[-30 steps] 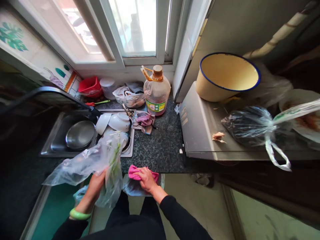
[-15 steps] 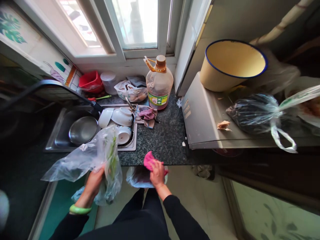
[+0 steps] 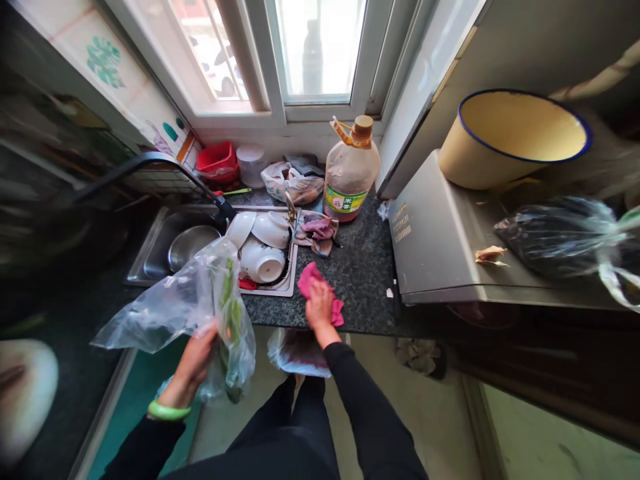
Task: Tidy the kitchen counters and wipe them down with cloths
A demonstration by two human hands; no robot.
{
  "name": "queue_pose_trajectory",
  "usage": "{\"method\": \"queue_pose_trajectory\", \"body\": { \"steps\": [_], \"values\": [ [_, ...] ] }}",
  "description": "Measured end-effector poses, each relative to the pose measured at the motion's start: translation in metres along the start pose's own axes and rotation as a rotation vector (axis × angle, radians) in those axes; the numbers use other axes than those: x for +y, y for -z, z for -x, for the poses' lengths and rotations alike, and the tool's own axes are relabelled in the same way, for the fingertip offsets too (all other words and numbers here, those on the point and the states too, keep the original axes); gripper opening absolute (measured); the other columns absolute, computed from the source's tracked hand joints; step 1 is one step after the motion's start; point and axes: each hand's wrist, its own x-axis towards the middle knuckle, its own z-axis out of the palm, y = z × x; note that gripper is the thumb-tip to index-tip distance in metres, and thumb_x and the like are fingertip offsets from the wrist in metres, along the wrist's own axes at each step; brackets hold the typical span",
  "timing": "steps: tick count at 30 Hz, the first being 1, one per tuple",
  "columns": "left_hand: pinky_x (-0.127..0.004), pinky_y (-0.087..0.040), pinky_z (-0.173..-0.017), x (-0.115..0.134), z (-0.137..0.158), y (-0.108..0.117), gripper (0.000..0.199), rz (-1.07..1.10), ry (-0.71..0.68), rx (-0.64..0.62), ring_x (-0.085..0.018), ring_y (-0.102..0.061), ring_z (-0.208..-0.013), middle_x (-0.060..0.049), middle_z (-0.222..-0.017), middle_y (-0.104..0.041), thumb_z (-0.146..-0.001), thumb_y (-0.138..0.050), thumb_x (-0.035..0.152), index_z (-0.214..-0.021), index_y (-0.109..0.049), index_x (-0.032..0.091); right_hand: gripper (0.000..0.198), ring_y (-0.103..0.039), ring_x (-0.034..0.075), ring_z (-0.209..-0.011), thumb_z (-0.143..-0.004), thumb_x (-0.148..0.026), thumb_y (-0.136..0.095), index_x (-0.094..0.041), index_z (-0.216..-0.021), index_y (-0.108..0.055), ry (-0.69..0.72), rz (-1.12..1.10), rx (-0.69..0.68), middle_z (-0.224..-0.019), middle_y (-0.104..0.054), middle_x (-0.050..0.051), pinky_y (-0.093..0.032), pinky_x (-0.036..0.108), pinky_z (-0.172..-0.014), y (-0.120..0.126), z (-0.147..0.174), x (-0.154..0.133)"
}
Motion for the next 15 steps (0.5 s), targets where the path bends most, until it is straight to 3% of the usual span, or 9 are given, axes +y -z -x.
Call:
{"method": "queue_pose_trajectory", "body": {
  "steps": [3, 6, 8, 12, 15],
  "values": [
    [-0.028, -0.054, -0.065, 0.013, 0.001, -0.012, 0.039, 0.053, 0.011, -0.049, -0.018, -0.069, -0.068, -0.001, -0.072, -0.075, -0.058, -0.083, 0.045, -0.081, -0.073, 0.016, 0.052, -0.057, 0.028, -0.121, -0.079, -0.008, -0.047, -0.025, -0.123, -0.068, 0.184, -0.054, -0.116, -0.129, -0.069, 0.005, -0.047, 0.043, -0.103, -0.015, 0.068, -0.048],
    [-0.022, -0.05, -0.056, 0.03, 0.001, -0.035, 0.033, 0.101, 0.019, -0.167, -0.015, -0.067, -0.061, -0.001, -0.068, -0.073, -0.061, -0.082, 0.041, -0.079, -0.072, 0.015, 0.048, -0.063, 0.024, -0.113, -0.079, -0.009, -0.046, -0.03, -0.113, -0.072, 0.285, -0.147, -0.191, -0.122, -0.073, 0.0, -0.05, 0.036, -0.097, -0.002, 0.084, -0.058],
    [-0.018, -0.043, -0.048, 0.04, 0.0, -0.054, 0.029, 0.129, 0.031, -0.263, -0.011, -0.064, -0.056, -0.002, -0.069, -0.074, -0.066, -0.081, 0.037, -0.081, -0.072, 0.014, 0.045, -0.06, 0.026, -0.121, -0.082, -0.011, -0.044, -0.027, -0.113, -0.073, 0.191, -0.182, -0.144, -0.129, -0.07, 0.003, -0.047, 0.042, -0.104, 0.012, 0.062, -0.05],
    [-0.013, -0.025, -0.036, 0.05, -0.006, -0.084, 0.022, 0.165, 0.093, -0.408, -0.005, -0.055, -0.046, -0.002, -0.073, -0.074, -0.076, -0.079, 0.03, -0.088, -0.07, 0.014, 0.039, -0.044, 0.036, -0.142, -0.091, -0.033, -0.051, -0.019, -0.122, -0.071, -0.18, -0.229, -0.023, -0.145, -0.059, 0.015, -0.03, 0.058, -0.12, 0.039, -0.007, -0.039],
    [-0.012, -0.03, -0.038, 0.052, -0.007, -0.096, 0.018, 0.228, 0.122, -0.47, -0.005, -0.058, -0.05, -0.001, -0.072, -0.073, -0.08, -0.078, 0.026, -0.09, -0.069, 0.014, 0.059, -0.038, 0.032, -0.15, -0.098, -0.054, -0.044, -0.02, -0.144, -0.056, -0.323, -0.519, -0.003, -0.156, -0.049, 0.015, -0.027, 0.055, -0.124, 0.055, -0.017, -0.059]
  ]
}}
